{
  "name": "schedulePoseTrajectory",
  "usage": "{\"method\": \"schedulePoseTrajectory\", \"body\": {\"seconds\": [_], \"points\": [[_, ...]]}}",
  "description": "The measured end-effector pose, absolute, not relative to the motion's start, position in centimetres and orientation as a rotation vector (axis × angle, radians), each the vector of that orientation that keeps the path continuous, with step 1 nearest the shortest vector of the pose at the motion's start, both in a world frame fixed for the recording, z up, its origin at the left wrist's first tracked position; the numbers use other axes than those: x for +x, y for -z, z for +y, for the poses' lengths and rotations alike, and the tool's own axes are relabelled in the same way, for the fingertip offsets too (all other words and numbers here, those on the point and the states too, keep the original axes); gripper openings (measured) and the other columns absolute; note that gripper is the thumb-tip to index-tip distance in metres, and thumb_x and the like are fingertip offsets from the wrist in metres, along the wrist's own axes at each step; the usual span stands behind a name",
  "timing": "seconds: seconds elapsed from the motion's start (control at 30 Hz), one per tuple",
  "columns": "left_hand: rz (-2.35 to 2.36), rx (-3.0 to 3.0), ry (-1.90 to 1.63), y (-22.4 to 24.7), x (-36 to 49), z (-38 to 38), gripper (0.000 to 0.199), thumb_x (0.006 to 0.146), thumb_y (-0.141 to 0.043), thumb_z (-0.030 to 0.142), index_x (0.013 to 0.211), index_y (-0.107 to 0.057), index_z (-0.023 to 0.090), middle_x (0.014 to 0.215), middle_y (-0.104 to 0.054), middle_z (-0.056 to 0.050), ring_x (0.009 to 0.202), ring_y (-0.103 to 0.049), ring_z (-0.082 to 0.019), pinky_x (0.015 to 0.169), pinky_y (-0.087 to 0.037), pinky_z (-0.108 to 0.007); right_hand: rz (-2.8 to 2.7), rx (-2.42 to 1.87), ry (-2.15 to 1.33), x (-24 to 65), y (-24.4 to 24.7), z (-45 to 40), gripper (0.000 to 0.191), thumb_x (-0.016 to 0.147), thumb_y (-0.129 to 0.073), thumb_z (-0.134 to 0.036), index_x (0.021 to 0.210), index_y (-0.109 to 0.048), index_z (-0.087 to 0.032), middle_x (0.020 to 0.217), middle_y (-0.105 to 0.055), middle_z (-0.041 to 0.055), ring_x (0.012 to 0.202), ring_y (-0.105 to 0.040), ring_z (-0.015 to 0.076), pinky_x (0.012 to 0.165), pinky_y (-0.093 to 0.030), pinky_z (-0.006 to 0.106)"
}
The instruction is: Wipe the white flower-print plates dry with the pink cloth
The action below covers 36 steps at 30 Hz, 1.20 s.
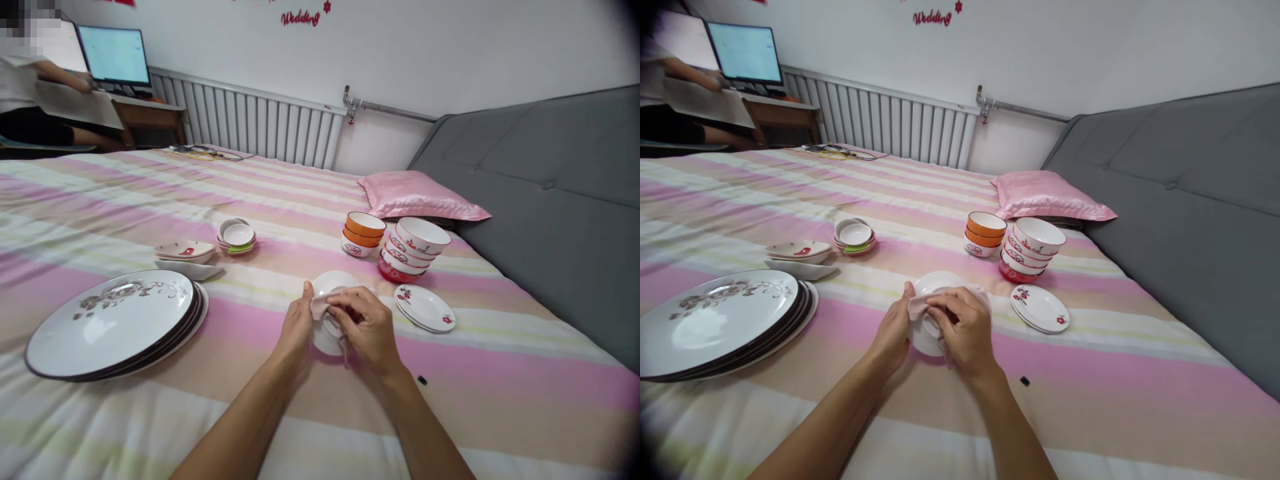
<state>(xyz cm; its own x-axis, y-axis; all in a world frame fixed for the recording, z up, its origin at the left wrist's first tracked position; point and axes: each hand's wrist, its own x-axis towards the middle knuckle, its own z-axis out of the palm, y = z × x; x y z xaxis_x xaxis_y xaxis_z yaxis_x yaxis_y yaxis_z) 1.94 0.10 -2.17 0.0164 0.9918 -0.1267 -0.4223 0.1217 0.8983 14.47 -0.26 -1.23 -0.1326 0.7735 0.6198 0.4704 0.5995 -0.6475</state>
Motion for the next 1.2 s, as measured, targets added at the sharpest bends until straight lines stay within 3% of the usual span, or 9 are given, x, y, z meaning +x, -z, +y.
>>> {"method": "schedulePoseTrajectory", "body": {"seconds": [0.37, 0.57, 0.83, 1.03, 1.2], "points": [[1.070, 0.760, -1.387, 2.1, 1.8, 0.2, 0.062, 0.074, -0.047, 0.065, 0.089, -0.067, 0.008, 0.070, -0.067, -0.010, 0.060, -0.058, -0.017, 0.054, -0.043, -0.025, -1.682, -1.340, -0.018, 16.0, 1.6, 0.6, 0.010, 0.081, -0.056, -0.025, 0.082, -0.065, -0.021, 0.080, -0.064, 0.0042, 0.077, -0.054, 0.0186, 0.068, -0.041, 0.030], [1.093, 0.543, -1.562, 2.4, 0.8, 1.2, 0.060, 0.071, -0.052, 0.065, 0.097, -0.064, 0.012, 0.078, -0.068, -0.008, 0.068, -0.061, -0.017, 0.060, -0.047, -0.026, -1.903, -1.268, -0.219, 16.0, 1.1, 0.5, 0.009, 0.080, -0.058, -0.025, 0.078, -0.067, -0.023, 0.080, -0.067, 0.0024, 0.078, -0.055, 0.0184, 0.070, -0.041, 0.031], [1.069, 0.514, -1.584, 2.4, 1.2, 1.0, 0.058, 0.069, -0.052, 0.067, 0.086, -0.063, 0.013, 0.075, -0.066, -0.006, 0.066, -0.060, -0.017, 0.057, -0.045, -0.026, -1.950, -1.032, -0.443, 14.2, 1.2, -0.4, 0.009, 0.079, -0.060, -0.023, 0.079, -0.069, -0.024, 0.076, -0.067, 0.0020, 0.075, -0.057, 0.0169, 0.069, -0.044, 0.030], [1.066, 0.656, -1.483, 2.4, 2.4, -0.1, 0.054, 0.070, -0.050, 0.067, 0.063, -0.056, 0.013, 0.054, -0.054, -0.001, 0.048, -0.050, -0.012, 0.046, -0.037, -0.022, -1.820, -1.026, -0.473, 13.6, 1.3, -0.5, 0.009, 0.081, -0.058, -0.025, 0.079, -0.067, -0.023, 0.076, -0.065, 0.0021, 0.074, -0.058, 0.0155, 0.069, -0.044, 0.028], [0.970, 0.790, -1.430, 2.0, 3.0, -0.7, 0.054, 0.075, -0.049, 0.062, 0.072, -0.064, 0.011, 0.061, -0.061, -0.005, 0.057, -0.054, -0.015, 0.053, -0.041, -0.024, -1.701, -1.088, -0.303, 13.8, 1.4, -0.3, 0.013, 0.084, -0.053, -0.027, 0.080, -0.064, -0.021, 0.079, -0.063, 0.0034, 0.073, -0.057, 0.0152, 0.066, -0.045, 0.028]]}}
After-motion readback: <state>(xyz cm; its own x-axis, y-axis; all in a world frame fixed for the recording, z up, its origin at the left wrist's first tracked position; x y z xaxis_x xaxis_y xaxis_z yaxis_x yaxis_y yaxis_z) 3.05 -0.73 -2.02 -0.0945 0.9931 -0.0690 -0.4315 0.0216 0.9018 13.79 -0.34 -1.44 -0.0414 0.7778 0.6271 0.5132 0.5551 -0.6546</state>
